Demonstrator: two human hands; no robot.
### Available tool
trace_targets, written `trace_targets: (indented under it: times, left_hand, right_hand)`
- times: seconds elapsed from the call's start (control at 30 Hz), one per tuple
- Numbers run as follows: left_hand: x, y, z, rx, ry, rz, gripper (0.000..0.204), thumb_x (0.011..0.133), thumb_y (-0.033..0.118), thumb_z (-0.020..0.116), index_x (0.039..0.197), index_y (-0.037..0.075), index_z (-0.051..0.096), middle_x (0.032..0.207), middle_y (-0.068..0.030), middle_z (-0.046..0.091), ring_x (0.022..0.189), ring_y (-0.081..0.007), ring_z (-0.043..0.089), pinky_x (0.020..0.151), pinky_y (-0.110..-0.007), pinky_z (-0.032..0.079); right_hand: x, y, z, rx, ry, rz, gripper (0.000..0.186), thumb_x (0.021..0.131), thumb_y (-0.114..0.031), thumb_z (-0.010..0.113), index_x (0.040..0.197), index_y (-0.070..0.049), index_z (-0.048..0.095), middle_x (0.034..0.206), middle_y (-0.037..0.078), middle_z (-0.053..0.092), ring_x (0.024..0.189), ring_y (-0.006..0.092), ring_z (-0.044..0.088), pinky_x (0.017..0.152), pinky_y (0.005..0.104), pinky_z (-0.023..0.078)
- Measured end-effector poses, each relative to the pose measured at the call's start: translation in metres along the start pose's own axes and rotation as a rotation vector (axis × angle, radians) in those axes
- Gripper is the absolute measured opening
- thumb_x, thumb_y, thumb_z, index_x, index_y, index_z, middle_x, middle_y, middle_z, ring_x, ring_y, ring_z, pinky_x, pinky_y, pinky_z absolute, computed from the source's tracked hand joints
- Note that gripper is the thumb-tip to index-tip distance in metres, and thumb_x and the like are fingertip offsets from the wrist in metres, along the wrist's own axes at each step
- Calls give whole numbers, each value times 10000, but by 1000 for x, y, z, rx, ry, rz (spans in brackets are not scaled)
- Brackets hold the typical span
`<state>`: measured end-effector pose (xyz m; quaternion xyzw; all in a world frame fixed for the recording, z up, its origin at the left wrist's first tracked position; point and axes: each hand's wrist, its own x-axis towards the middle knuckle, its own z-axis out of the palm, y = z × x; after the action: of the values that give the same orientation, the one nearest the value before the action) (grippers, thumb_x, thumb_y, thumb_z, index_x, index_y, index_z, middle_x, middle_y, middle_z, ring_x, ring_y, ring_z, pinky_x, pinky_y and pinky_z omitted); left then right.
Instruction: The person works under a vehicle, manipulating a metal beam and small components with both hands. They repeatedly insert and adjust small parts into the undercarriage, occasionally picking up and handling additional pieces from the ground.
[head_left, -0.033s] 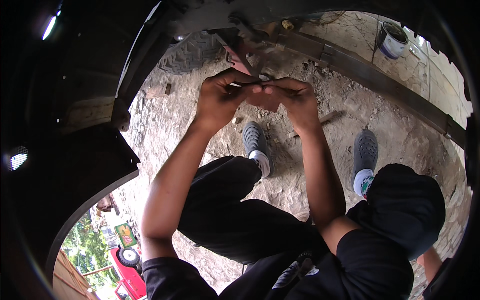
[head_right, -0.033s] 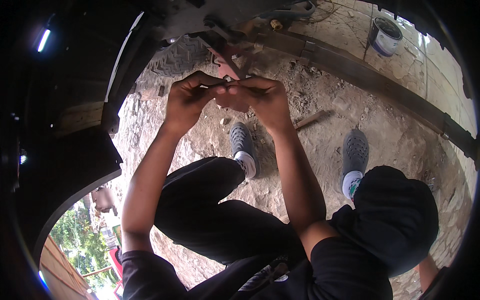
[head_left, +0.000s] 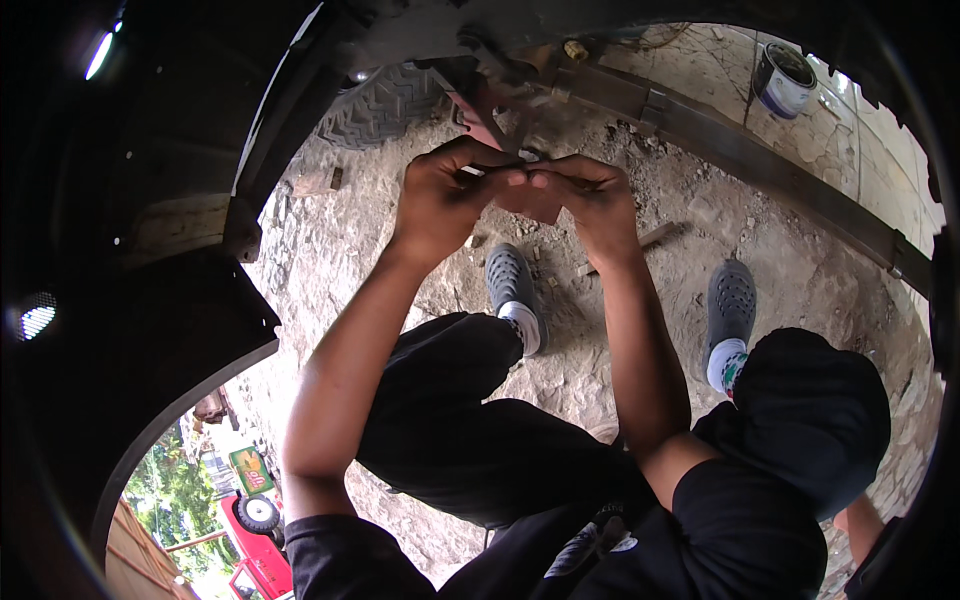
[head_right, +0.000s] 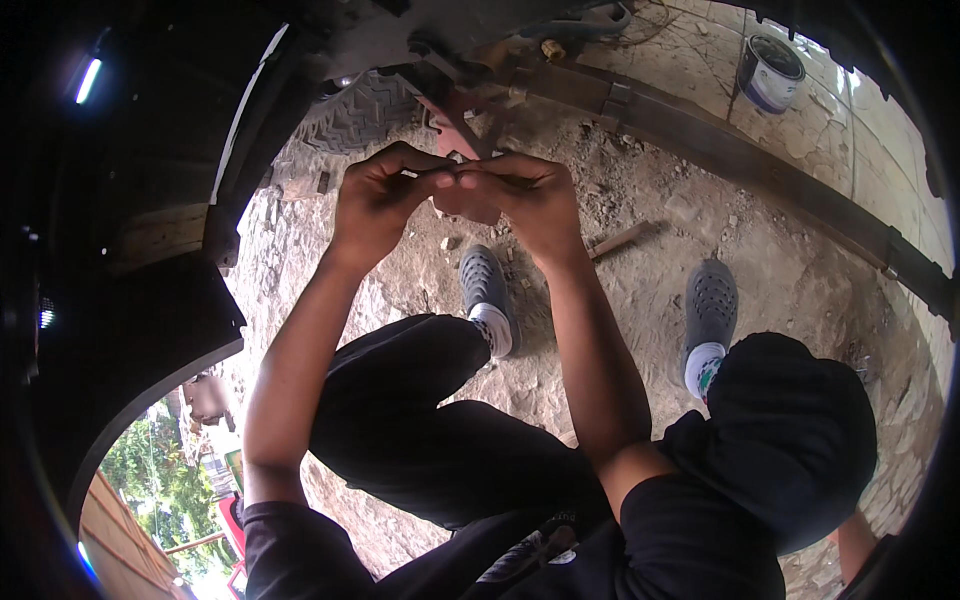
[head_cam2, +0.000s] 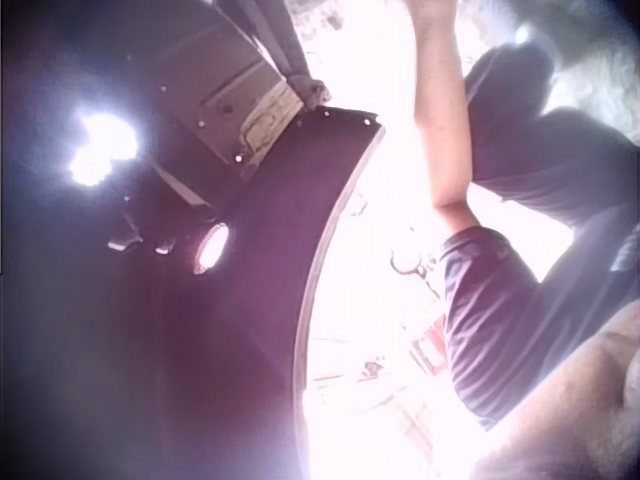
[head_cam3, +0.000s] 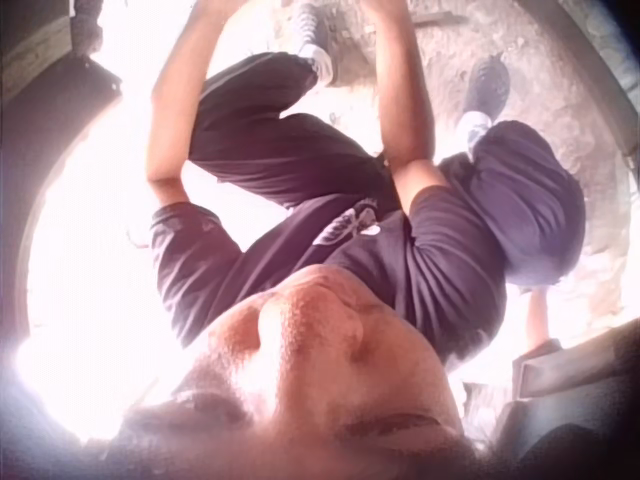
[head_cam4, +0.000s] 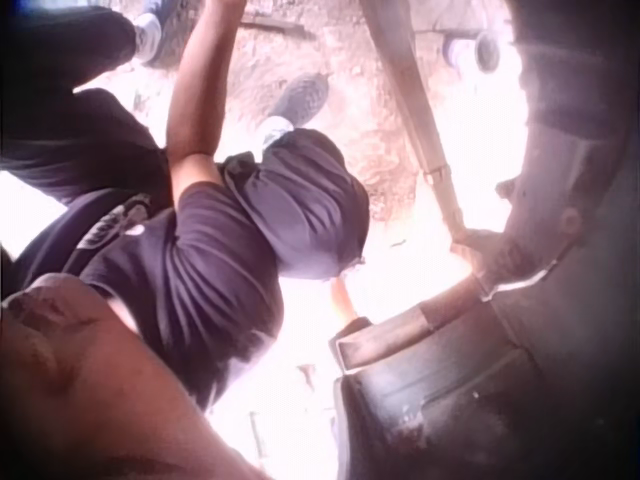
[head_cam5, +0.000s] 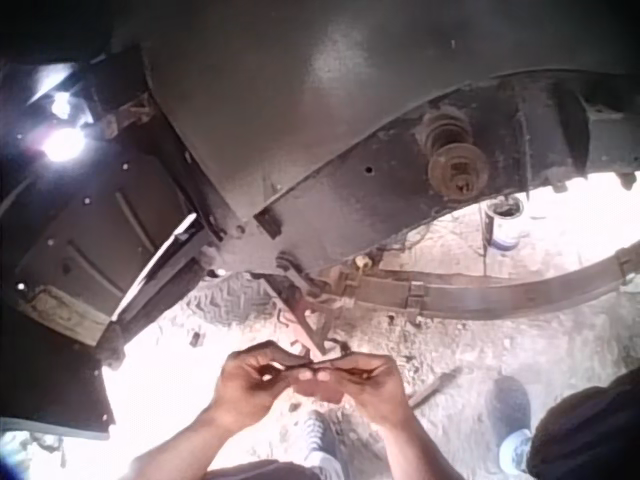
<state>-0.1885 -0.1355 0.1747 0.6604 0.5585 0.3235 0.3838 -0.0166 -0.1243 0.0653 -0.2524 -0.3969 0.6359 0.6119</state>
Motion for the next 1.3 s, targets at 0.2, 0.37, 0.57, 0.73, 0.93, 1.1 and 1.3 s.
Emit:
trace_targets:
  times: [0.2,0.37,0.57,0.73,0.93,1.1,1.3]
  left_hand:
    - [6,1,0,15,-19,-17,122,957,73,722,1048,-8,736,968,-52,751,885,-88,644,820,-257,488]
    - [9,16,4,166,-2,-50,123,945,87,735,1034,2,742,960,-61,748,893,-107,662,816,-271,510]
    - [3,1,-5,241,53,88,132,904,93,775,1008,12,760,921,-97,751,865,-172,736,778,-308,564]
    - [4,1,-1,147,25,10,150,895,72,779,1034,21,759,961,-90,755,865,-157,732,778,-300,565]
    - [6,7,-7,260,-69,171,206,825,30,824,1021,41,765,960,-71,753,838,-156,720,752,-291,565]
    - [6,30,-13,670,-38,506,210,786,-28,795,979,54,777,941,-77,741,823,-225,729,719,-322,581]
    - [-5,39,-3,635,48,512,268,789,-86,772,994,83,804,946,-69,734,843,-203,736,699,-325,592]
  right_hand:
    - [2,11,-3,245,-46,29,157,919,-63,766,1065,-5,759,965,50,776,871,84,688,787,230,520]
    - [6,6,-11,304,-70,34,204,925,-64,754,1124,-19,741,1020,61,774,932,96,692,826,236,521]
    - [8,-3,3,-111,-90,-257,231,895,-23,765,1126,-12,756,1052,94,777,941,152,734,860,281,580]
    - [12,-7,-4,-151,-66,-232,199,871,-32,794,1067,-8,772,935,91,778,869,150,736,775,287,579]
    - [6,3,-1,398,-41,133,193,877,-41,787,1065,-8,758,940,102,769,841,164,724,780,311,578]
    - [8,-1,-6,505,-150,288,192,883,-75,780,1052,11,749,909,117,755,818,191,719,789,357,583]
    - [11,-11,-13,424,-263,245,182,920,-64,734,1066,43,715,1010,187,762,952,263,750,902,390,591]
